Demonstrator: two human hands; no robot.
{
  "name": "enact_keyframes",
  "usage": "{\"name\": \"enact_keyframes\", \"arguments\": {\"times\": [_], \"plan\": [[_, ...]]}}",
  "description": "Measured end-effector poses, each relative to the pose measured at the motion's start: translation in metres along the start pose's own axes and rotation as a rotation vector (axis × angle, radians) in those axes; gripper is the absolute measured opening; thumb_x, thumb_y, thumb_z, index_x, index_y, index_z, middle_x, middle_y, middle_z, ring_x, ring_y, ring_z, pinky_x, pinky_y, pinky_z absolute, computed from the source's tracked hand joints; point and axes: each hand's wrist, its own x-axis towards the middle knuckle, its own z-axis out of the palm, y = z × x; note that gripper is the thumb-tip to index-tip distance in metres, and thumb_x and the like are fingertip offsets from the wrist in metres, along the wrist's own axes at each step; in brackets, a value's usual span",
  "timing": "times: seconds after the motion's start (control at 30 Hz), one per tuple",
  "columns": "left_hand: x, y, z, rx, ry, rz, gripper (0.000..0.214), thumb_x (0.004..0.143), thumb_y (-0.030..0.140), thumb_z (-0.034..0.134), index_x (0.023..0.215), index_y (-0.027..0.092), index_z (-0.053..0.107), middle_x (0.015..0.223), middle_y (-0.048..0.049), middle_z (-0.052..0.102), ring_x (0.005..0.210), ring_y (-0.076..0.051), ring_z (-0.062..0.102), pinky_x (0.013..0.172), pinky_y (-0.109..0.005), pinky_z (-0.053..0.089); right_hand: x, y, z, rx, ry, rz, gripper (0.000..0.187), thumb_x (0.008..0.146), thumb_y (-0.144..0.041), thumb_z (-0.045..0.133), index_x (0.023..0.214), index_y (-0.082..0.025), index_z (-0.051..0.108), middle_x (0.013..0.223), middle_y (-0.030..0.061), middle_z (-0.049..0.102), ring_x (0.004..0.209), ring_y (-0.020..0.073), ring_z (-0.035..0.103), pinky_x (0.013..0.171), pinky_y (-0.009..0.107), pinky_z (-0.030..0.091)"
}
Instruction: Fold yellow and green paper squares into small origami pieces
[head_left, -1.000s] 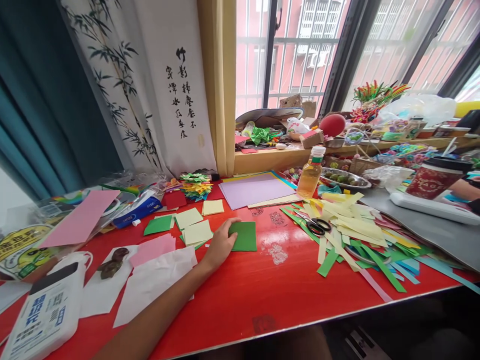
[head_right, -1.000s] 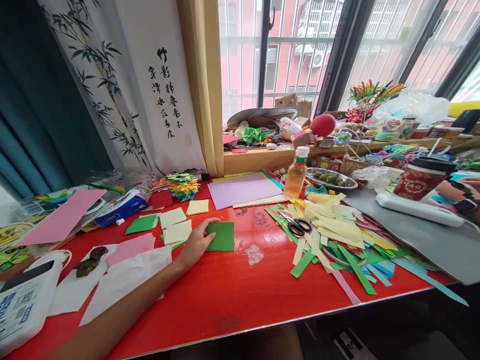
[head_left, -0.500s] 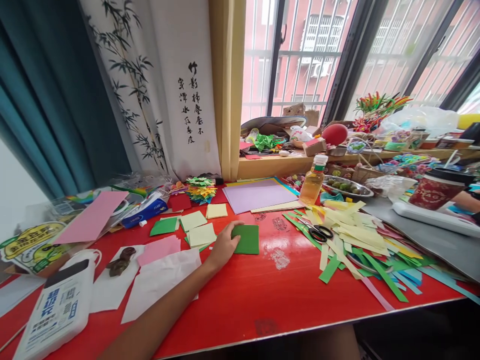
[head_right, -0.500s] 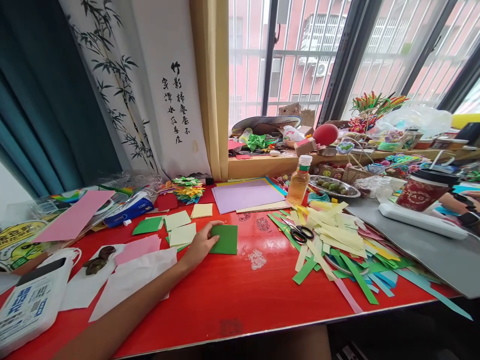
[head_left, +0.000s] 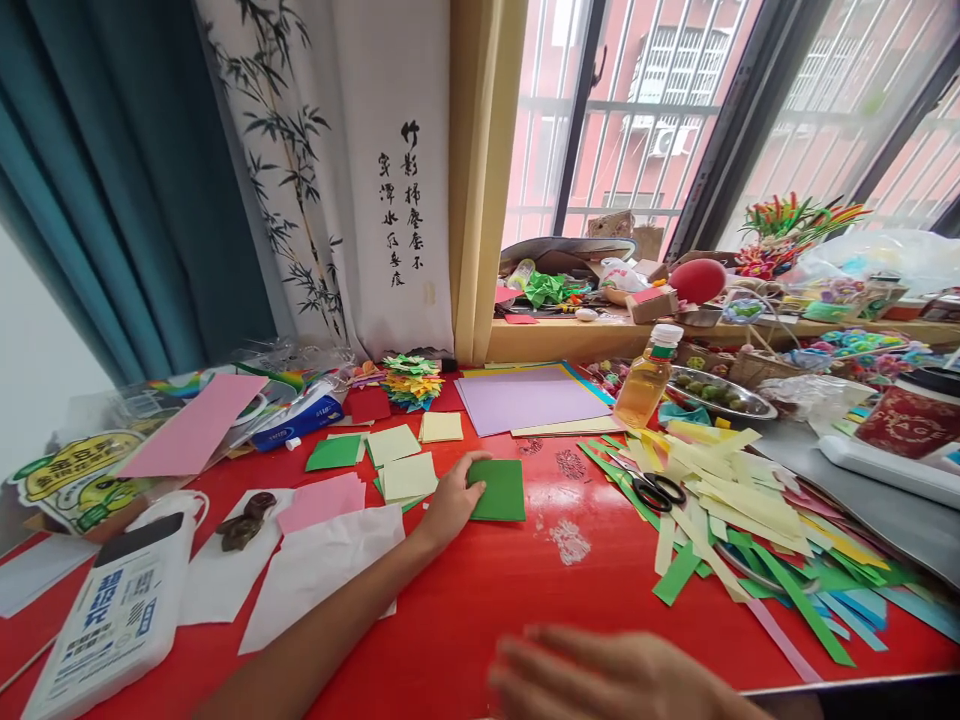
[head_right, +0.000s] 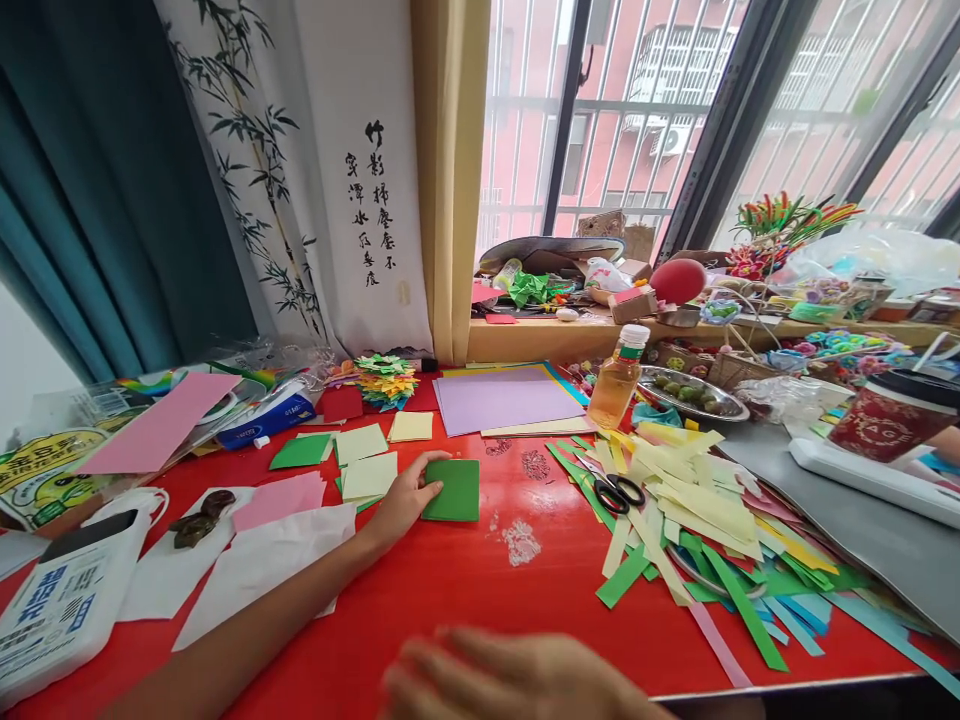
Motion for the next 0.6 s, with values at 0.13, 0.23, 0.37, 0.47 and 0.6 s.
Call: {"name": "enact_keyframes", "arguments": {"times": [0.13, 0.23, 0.37, 0.47, 0.6], "plan": [[-0.001, 0.004, 0.000, -0.058, 0.010, 0.004, 0.035, 0.077, 0.020, 0.048, 0.112, 0.022, 0.050, 0.086, -0.0025, 0.060, 0.075, -0.015, 0.057, 0.063, -0.024, 0.047, 0.028, 0.073, 0.016, 0.001, 0.176, 0.237, 0.054, 0.082, -0.014, 0.046, 0.133, -0.026, 0.032, 0.121, 0.0066, 0.053, 0.115, 0.0198, 0.047, 0.092, 0.038, 0.044], [-0.002, 0.007, -0.001, -0.121, 0.076, 0.043, 0.036, 0.078, 0.021, 0.047, 0.113, 0.023, 0.049, 0.091, -0.0029, 0.059, 0.076, -0.015, 0.056, 0.066, -0.025, 0.048, 0.046, 0.108, 0.041, 0.218, 0.364, 0.640, 0.056, 0.081, -0.027, 0.052, 0.132, -0.022, 0.030, 0.134, 0.0120, 0.037, 0.123, 0.0251, 0.036, 0.099, 0.046, 0.036], [-0.003, 0.009, -0.002, -0.078, 0.160, 0.067, 0.036, 0.078, 0.020, 0.047, 0.114, 0.022, 0.048, 0.086, -0.0024, 0.057, 0.073, -0.014, 0.055, 0.065, -0.025, 0.048, 0.049, 0.117, 0.071, 0.918, 0.273, 0.892, 0.043, 0.084, -0.034, 0.047, 0.124, -0.021, 0.035, 0.118, 0.0093, 0.052, 0.103, 0.0193, 0.054, 0.084, 0.035, 0.049], [-0.005, 0.013, -0.001, -0.069, 0.204, 0.110, 0.043, 0.080, 0.020, 0.045, 0.123, 0.024, 0.039, 0.086, -0.0019, 0.055, 0.073, -0.013, 0.054, 0.066, -0.024, 0.047, 0.043, 0.114, 0.078, 1.207, 0.147, 0.893, 0.037, 0.083, -0.035, 0.049, 0.115, -0.020, 0.041, 0.099, 0.0060, 0.060, 0.079, 0.0154, 0.062, 0.073, 0.030, 0.052], [-0.007, 0.015, -0.001, -0.044, 0.244, 0.116, 0.043, 0.087, 0.029, 0.038, 0.130, 0.023, 0.032, 0.076, -0.0003, 0.052, 0.068, -0.012, 0.051, 0.065, -0.024, 0.045, 0.038, 0.115, 0.079, 1.350, 0.148, 0.949, 0.038, 0.082, -0.038, 0.050, 0.113, -0.019, 0.041, 0.077, 0.0019, 0.062, 0.055, 0.0122, 0.061, 0.050, 0.023, 0.048]]}}
